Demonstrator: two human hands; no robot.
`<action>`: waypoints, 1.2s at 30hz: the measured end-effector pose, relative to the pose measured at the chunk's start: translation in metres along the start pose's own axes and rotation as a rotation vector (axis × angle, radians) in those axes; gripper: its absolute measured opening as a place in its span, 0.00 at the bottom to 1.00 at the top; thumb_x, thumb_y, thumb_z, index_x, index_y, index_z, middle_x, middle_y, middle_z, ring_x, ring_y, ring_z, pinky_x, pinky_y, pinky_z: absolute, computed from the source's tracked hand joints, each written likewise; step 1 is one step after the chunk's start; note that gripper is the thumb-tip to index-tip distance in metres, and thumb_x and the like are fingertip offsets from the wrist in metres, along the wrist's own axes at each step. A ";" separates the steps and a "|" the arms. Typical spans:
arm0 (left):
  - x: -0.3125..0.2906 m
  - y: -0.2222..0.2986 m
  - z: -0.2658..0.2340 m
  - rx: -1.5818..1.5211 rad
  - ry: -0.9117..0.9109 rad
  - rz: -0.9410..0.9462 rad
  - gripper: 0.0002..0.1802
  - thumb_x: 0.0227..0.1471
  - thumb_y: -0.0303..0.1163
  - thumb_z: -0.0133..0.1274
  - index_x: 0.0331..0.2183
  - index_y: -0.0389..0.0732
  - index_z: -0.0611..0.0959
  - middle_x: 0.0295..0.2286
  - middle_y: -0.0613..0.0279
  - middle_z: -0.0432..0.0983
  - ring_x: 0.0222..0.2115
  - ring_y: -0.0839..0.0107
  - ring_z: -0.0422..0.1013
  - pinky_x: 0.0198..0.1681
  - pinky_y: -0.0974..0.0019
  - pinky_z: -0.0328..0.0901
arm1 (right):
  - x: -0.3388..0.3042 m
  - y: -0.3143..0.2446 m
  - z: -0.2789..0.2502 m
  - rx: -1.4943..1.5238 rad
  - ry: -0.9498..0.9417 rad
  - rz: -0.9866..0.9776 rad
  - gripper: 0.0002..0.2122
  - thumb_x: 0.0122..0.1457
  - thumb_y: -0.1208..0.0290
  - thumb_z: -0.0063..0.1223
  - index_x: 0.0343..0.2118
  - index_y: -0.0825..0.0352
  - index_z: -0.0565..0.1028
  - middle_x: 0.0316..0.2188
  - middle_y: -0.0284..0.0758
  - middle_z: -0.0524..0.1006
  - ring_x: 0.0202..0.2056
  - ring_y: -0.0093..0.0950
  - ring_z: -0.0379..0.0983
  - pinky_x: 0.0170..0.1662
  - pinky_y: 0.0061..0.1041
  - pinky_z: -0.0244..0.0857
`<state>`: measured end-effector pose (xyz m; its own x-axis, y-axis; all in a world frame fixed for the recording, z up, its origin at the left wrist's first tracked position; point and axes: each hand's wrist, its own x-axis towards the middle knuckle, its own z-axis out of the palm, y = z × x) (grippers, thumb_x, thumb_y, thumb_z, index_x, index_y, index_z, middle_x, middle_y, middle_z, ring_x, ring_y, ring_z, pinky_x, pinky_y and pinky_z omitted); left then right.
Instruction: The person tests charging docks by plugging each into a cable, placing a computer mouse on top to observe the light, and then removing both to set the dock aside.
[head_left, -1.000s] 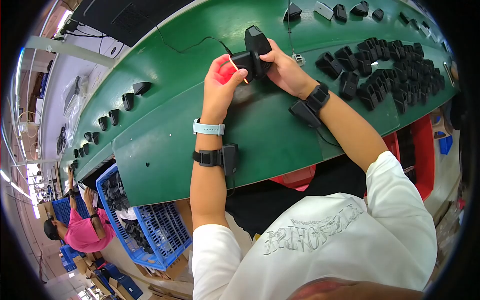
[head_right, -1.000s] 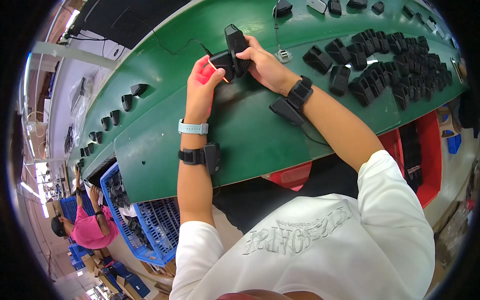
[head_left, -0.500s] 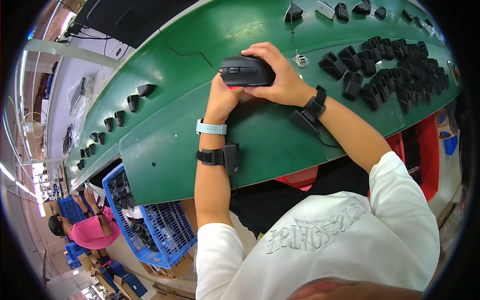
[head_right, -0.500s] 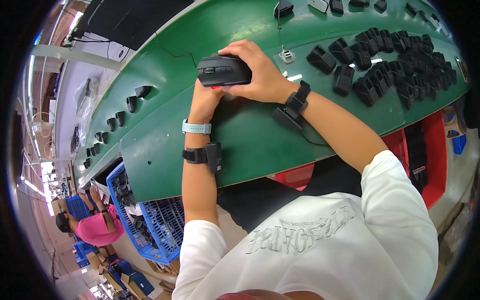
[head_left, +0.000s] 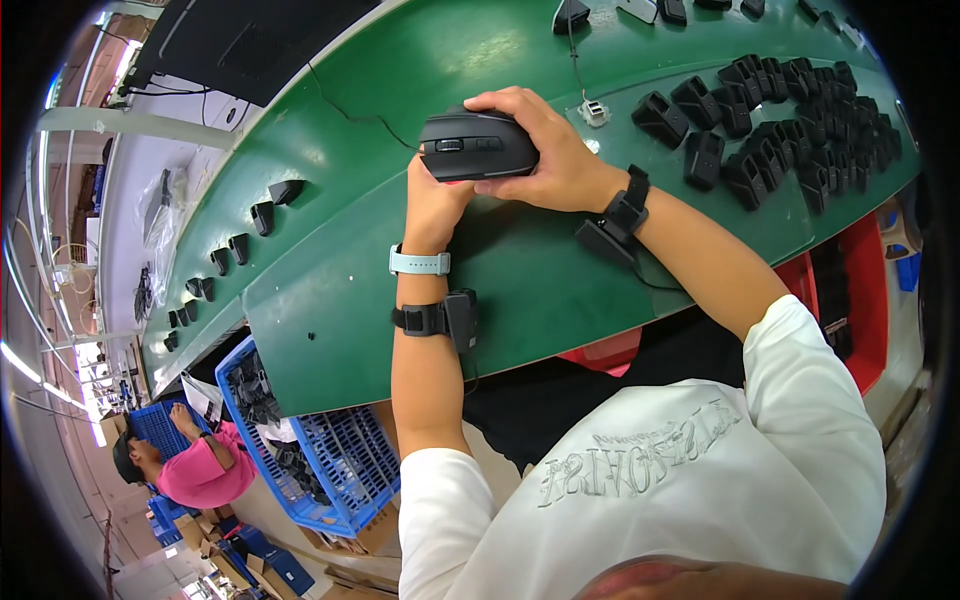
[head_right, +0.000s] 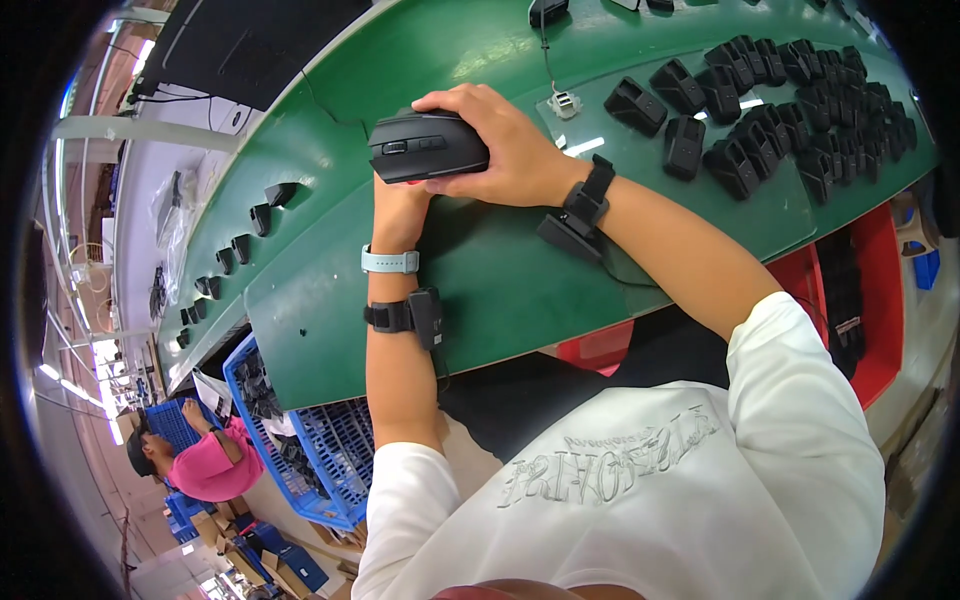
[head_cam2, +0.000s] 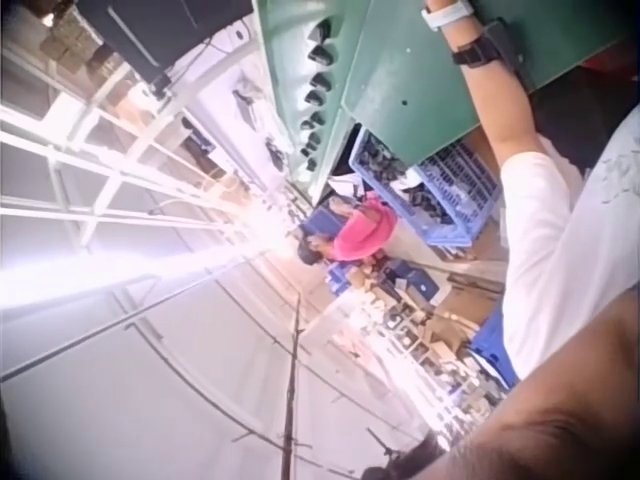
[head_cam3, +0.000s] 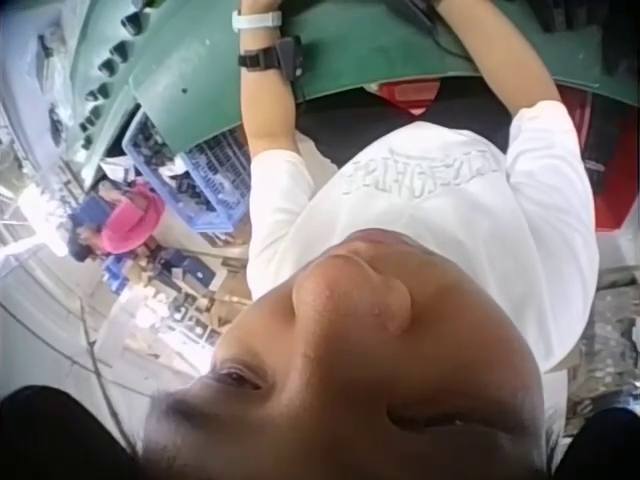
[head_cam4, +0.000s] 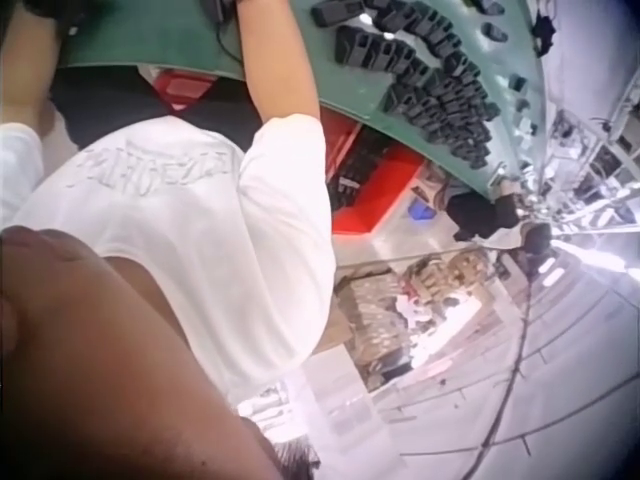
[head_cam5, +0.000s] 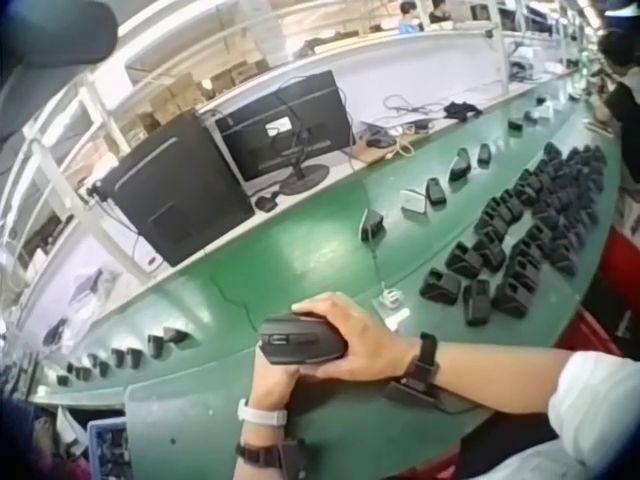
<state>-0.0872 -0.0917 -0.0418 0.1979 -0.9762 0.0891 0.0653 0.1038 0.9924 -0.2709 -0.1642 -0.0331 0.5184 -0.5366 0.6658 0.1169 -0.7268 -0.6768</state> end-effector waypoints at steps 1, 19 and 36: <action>0.001 -0.001 -0.001 -0.001 -0.005 -0.002 0.26 0.43 0.19 0.67 0.47 0.36 0.79 0.41 0.64 0.81 0.40 0.76 0.75 0.46 0.68 0.72 | -0.001 0.001 -0.001 -0.003 0.003 0.004 0.37 0.46 0.69 0.75 0.61 0.62 0.68 0.55 0.39 0.71 0.57 0.39 0.69 0.61 0.37 0.64; 0.014 -0.001 -0.007 -0.439 0.080 -0.018 0.20 0.66 0.34 0.53 0.54 0.34 0.76 0.43 0.59 0.79 0.37 0.74 0.75 0.41 0.67 0.71 | -0.002 0.011 -0.015 0.231 -0.140 0.448 0.27 0.54 0.72 0.63 0.58 0.67 0.70 0.49 0.35 0.76 0.50 0.26 0.73 0.55 0.28 0.68; 0.005 0.015 -0.022 0.200 -0.020 0.029 0.14 0.51 0.31 0.69 0.38 0.37 0.84 0.26 0.67 0.79 0.24 0.80 0.71 0.28 0.75 0.66 | 0.003 0.017 -0.010 -0.270 0.032 0.006 0.11 0.60 0.72 0.61 0.46 0.66 0.77 0.51 0.40 0.75 0.56 0.39 0.71 0.61 0.35 0.61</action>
<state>-0.0633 -0.0910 -0.0285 0.1769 -0.9772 0.1173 -0.1359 0.0938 0.9863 -0.2759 -0.1827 -0.0391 0.4907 -0.5514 0.6747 -0.1183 -0.8093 -0.5753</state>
